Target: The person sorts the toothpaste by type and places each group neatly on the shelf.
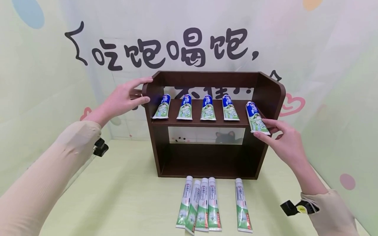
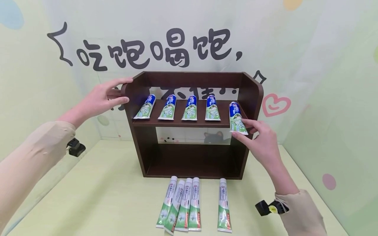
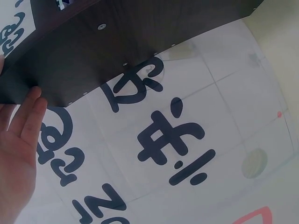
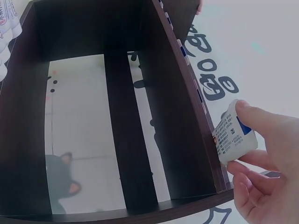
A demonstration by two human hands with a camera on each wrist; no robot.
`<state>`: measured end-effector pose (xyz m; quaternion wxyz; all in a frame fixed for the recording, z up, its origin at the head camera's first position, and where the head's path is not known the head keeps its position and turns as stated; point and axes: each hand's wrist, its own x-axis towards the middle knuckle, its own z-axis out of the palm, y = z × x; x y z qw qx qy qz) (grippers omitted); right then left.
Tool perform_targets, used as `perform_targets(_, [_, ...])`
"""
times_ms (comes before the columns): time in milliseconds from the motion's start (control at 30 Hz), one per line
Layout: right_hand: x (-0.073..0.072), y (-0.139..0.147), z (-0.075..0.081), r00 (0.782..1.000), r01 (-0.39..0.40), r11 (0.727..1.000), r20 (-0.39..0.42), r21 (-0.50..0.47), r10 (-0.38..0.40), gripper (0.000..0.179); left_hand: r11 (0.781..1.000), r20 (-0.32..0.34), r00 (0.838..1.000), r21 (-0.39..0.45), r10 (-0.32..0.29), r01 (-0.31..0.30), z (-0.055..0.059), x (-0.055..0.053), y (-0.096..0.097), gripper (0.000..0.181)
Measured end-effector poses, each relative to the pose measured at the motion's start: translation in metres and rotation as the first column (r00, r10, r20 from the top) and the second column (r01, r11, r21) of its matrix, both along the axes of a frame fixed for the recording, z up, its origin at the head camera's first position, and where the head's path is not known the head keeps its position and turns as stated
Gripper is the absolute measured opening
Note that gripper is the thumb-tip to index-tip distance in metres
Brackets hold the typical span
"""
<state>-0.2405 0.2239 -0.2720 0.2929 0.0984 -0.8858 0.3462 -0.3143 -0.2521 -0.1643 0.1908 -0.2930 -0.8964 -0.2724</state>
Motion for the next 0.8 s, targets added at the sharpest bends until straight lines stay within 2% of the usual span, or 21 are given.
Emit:
perform_targets(300, [0.001,-0.005,0.005,0.999,0.03,0.998,-0.036,0.049,-0.028,0.049,1.0,-0.008,1.0,0.003,-0.011,0.011,0.001,-0.001,-0.001,0.06])
perform_targets(633, [-0.007,-0.009,0.009,1.0,0.026,0.997,0.012,0.075,-0.027,0.051,1.0,0.002,1.0,0.0,-0.003,0.003,0.002,0.001,0.0,0.06])
perform_targets(800, [-0.011,-0.009,0.01,1.0,0.022,0.997,0.01,0.074,-0.022,0.049,1.0,0.007,1.0,-0.003,0.0,0.0,0.001,0.001,0.0,0.06])
